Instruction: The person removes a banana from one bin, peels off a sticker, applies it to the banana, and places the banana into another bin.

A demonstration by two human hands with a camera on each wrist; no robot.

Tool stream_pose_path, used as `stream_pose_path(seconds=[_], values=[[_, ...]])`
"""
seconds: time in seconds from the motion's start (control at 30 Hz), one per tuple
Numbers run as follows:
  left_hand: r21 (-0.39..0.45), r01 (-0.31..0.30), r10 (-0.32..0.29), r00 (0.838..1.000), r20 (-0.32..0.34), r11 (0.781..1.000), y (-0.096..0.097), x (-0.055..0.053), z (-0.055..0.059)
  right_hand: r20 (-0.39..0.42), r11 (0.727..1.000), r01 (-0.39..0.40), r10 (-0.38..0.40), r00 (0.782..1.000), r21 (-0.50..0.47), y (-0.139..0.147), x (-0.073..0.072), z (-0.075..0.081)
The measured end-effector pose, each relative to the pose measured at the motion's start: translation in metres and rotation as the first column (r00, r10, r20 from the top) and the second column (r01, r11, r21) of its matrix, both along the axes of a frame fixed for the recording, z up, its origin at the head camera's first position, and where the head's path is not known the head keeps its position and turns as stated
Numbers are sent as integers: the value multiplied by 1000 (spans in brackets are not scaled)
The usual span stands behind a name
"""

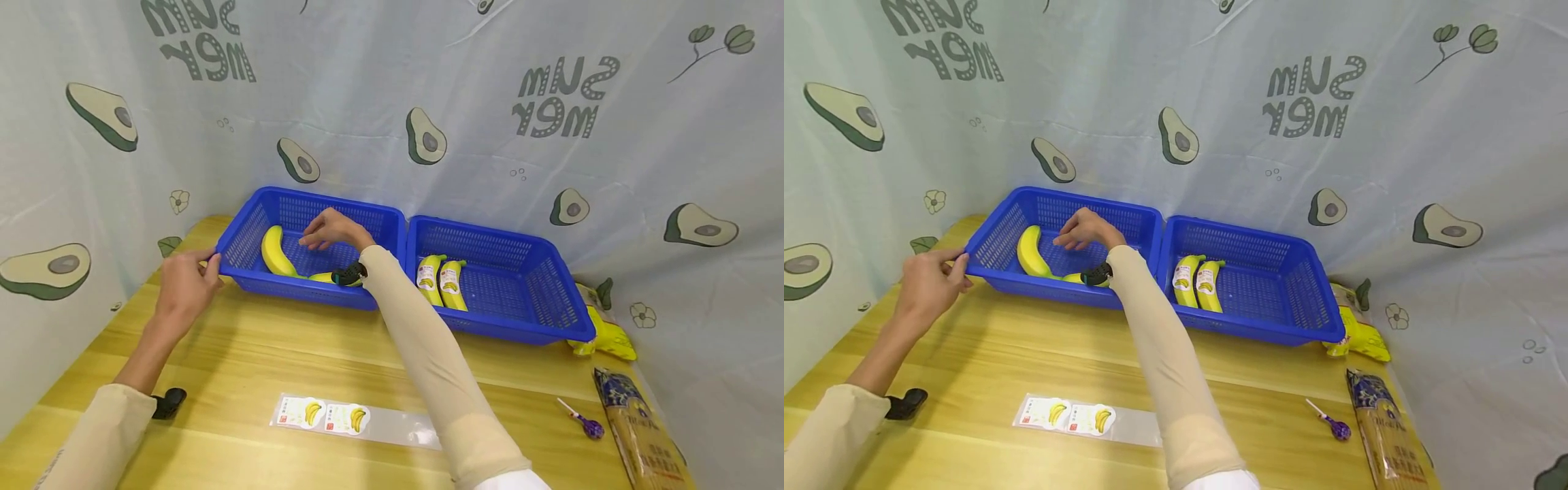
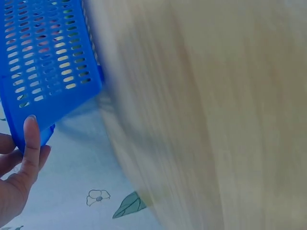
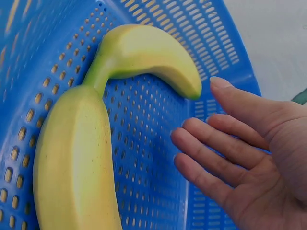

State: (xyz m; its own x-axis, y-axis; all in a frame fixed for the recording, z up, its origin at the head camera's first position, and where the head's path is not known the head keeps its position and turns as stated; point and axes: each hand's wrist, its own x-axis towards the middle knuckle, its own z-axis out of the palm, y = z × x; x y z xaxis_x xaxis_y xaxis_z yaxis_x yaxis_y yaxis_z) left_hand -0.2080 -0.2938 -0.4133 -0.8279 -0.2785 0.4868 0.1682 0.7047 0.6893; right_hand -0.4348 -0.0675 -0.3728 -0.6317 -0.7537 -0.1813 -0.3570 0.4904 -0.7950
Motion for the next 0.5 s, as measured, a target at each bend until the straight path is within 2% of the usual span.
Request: stream_pose_path(seconds=[0.13,0.27,0.37,0.5], values=[[148,-9,1,999,52,989,1,1,7,15,1000,0,0,1000,-5,-6,-2,2],[298,-20,-7,996,90,954,1,1,9,11,1000,2,-2,1000,6,-10,-5,2],[361,-44,-7,991,137,932,1,2,9,14,1000,-4,4,1000,28,-11,-6,1],[385,-72,0,983,185,920,2,1,12,51,998,-24,21,998,52,-14,-7,0]])
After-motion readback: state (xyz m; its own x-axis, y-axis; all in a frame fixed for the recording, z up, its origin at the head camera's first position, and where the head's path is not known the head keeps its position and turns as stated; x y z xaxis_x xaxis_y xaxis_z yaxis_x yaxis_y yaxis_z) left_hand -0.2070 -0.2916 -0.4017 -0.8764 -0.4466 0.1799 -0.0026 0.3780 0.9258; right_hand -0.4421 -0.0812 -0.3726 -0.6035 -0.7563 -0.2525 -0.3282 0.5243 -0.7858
